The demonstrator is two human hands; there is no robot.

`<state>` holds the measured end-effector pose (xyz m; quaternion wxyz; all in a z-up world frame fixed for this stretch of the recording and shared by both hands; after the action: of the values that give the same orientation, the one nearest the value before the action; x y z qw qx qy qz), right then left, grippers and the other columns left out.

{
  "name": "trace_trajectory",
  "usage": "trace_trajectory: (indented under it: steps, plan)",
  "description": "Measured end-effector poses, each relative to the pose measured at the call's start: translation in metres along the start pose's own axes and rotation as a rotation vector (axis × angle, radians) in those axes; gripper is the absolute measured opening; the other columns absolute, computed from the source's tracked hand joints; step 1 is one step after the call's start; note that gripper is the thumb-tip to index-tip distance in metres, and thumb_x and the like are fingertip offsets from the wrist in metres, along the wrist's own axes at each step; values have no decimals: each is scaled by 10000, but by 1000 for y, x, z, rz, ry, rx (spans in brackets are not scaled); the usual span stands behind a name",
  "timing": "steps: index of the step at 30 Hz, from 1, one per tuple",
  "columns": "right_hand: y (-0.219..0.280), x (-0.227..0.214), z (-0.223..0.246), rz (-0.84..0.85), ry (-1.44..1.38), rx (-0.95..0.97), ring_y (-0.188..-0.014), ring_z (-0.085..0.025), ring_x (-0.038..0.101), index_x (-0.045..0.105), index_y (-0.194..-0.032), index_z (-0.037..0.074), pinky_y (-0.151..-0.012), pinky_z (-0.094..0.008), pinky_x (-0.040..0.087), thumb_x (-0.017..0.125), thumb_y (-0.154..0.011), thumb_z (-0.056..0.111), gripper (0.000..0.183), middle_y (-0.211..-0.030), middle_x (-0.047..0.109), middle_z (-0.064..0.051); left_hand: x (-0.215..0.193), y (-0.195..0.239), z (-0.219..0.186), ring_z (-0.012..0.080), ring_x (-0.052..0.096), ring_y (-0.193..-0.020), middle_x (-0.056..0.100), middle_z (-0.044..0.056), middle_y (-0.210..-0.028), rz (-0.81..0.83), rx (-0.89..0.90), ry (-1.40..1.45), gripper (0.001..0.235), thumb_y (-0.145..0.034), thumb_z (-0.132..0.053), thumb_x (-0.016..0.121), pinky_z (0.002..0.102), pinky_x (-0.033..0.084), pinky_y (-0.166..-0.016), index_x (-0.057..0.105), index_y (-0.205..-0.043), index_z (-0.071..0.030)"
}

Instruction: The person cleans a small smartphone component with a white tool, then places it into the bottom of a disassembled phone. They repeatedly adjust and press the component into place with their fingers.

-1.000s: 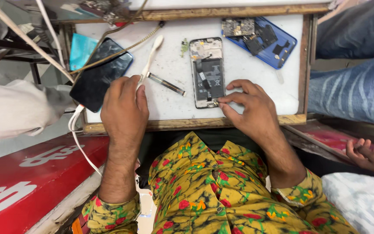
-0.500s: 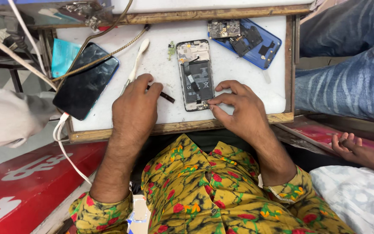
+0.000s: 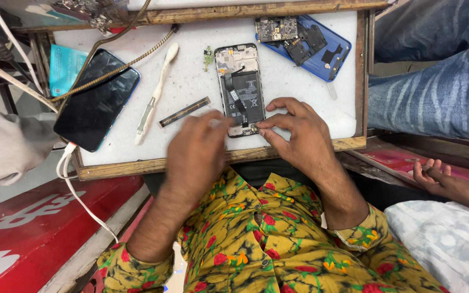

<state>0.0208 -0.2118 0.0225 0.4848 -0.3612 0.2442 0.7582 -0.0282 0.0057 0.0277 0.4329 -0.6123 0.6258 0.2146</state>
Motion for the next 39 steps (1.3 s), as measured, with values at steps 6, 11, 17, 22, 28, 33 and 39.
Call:
trace_trajectory:
  steps: [6, 11, 17, 22, 28, 33, 39]
  plan:
    - [2, 2, 0, -1, 21, -2, -1034, -253, 666, 810, -1019, 180, -856, -381, 547, 824, -828, 185, 191, -1211, 685, -14, 22, -4, -6, 259, 632, -988, 658, 32, -1103, 15, 115, 35, 283, -828, -90, 760, 398, 542, -783, 729, -1109, -96]
    - [1, 1, 1, 1, 31, -14, -1071, -260, 659, 804, -1008, 171, -883, -384, 539, 829, -839, 198, 173, -1207, 682, -23, 23, -25, -1, 260, 635, -896, 644, 40, -970, 130, 154, 46, 174, -852, -183, 776, 404, 535, -703, 730, -1001, -106]
    - [3, 4, -4, -17, 29, -41, -1114, -285, 653, 795, -977, 132, -928, -397, 536, 803, -836, 162, 144, -1220, 687, -52, 15, -55, -6, 277, 659, -854, 646, 41, -877, 211, 210, 43, 136, -850, -197, 749, 423, 550, -699, 726, -968, -132]
    - [10, 15, -26, 2, 74, 29, -1088, -373, 661, 742, -1036, 38, -920, -451, 542, 825, -749, 176, 329, -1111, 708, -172, 66, -96, -39, 299, 685, -854, 672, 68, -879, 222, 315, 70, 130, -800, -182, 711, 457, 560, -643, 738, -920, -143]
    - [13, 23, -34, 4, 91, 61, -1057, -424, 677, 688, -1146, 30, -886, -496, 543, 830, -769, 220, 446, -1069, 727, -228, 143, -150, -92, 271, 711, -856, 706, 90, -916, 140, 514, -181, 132, -679, -181, 722, 414, 602, -598, 797, -766, -115]
    - [7, 15, -17, 7, -26, -21, -1039, -370, 670, 651, -1136, 61, -898, -468, 509, 791, -820, 214, 378, -1065, 698, -173, 161, -153, -110, 251, 710, -850, 716, 75, -867, 232, 622, -282, 107, -743, -174, 723, 404, 595, -586, 802, -795, -125]
    - [2, 8, 0, 24, 8, 3, -1022, -343, 655, 631, -1159, 77, -889, -452, 500, 767, -857, 207, 356, -1049, 673, -147, 158, -151, -108, 219, 703, -883, 716, 85, -910, 390, 628, -291, 133, -724, -194, 770, 380, 590, -606, 795, -842, -137]
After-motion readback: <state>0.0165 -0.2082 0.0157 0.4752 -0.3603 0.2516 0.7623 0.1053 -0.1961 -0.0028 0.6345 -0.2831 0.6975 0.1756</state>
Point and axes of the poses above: each hand's wrist, its own y-axis away from the middle knuckle, its own x-axis out of the palm, z = x × y, the point moved 2 cm from there along -y, towards the middle knuckle
